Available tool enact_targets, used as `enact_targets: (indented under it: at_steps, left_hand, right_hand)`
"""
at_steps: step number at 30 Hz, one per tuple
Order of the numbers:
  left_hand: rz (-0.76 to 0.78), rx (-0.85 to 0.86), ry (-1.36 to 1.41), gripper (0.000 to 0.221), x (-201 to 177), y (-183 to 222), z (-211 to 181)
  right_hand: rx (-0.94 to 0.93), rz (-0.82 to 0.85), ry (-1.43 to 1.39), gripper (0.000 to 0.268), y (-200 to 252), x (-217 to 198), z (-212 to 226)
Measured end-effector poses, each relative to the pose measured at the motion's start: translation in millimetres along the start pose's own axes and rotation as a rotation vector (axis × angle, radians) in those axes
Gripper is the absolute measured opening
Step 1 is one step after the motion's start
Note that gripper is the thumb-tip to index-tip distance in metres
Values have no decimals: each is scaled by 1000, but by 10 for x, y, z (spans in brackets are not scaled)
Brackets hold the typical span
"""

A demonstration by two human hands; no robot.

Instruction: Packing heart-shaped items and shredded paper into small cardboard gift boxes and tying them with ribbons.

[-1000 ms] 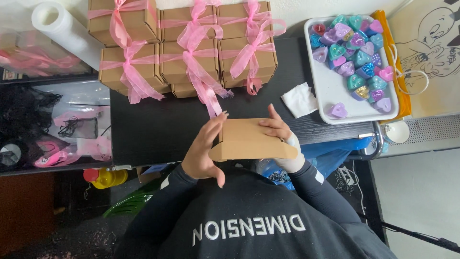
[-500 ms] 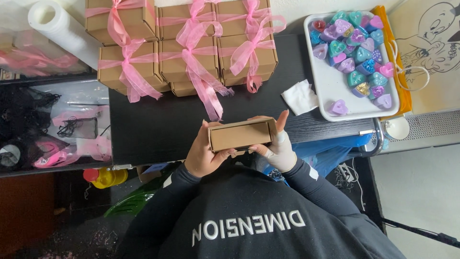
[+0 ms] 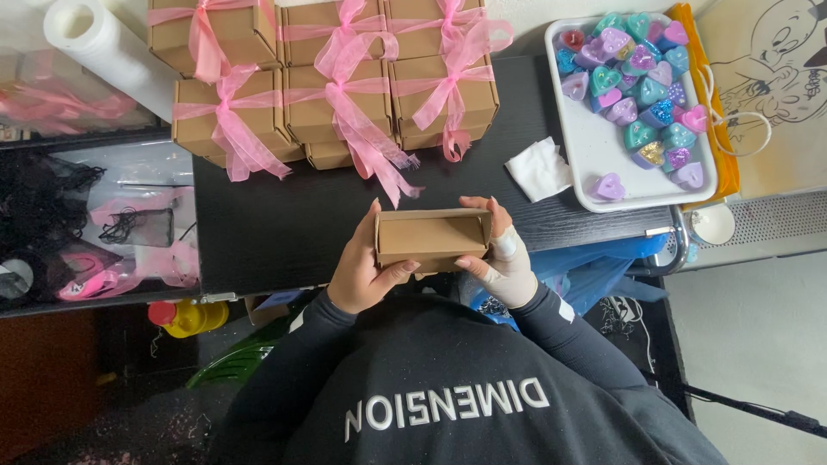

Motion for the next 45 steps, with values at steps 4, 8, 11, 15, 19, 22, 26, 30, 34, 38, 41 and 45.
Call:
enact_targets:
  at_steps: [4,8,11,15,19,22,26,30,34,38,41,45]
  left_hand:
    - [-7,37,-36,104,-31,-69,-51]
    - [3,65,-67,106,-45,-111,-100]
    - [11,57,-58,105,-54,-142,-123]
    - [-50,-13,-118,99,-63,-116,-84]
    - [-45,-49,-51,95,-36,-81,-15]
    - [-63,-12,-105,97,-64,-124,-70]
    - [-35,68,-133,102,-63,-183,-127]
    - [-48,-15,-54,97,-68,-168,-105]
    - [-99,23,60,78,-77,-154,-97]
    - [-108,100,69,59,-112,-155,-128]
    - [-135,139,58,57,-170,-173,-191]
    - [-150,165,44,58,-172,-168,-216]
  right_hand:
    - [39,28,-29,99,6,14,-51]
    - [103,52,-55,102,70,-7,-161]
    - [150,58,-51,105,119,-28,-239]
    - [136,67,-52,105,35,-32,-150]
    - [127,52,-142,100,38,-20,-179]
    - [141,39,-191,99,3,-20,-161]
    - [136,65,-125,100,-55,-21,-132]
    - [126,22,-165,92,-23,-23,-167]
    - [89,-67,-260,74,6,8,-197]
    - [37,-137,-304,45,20,27,-177]
    - [-2,-145,-288,38,-1,40,-149]
    - [6,-105,-383,38,-59,39,-134]
Point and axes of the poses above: each hand's wrist, its own y-axis away from the middle knuckle, its own x-axis out of the palm, z = x × y, the point moved 6 cm from there along -y, towards the middle knuckle, and after that the axes turned 7 degrees about -y, right-handed, at the moved point
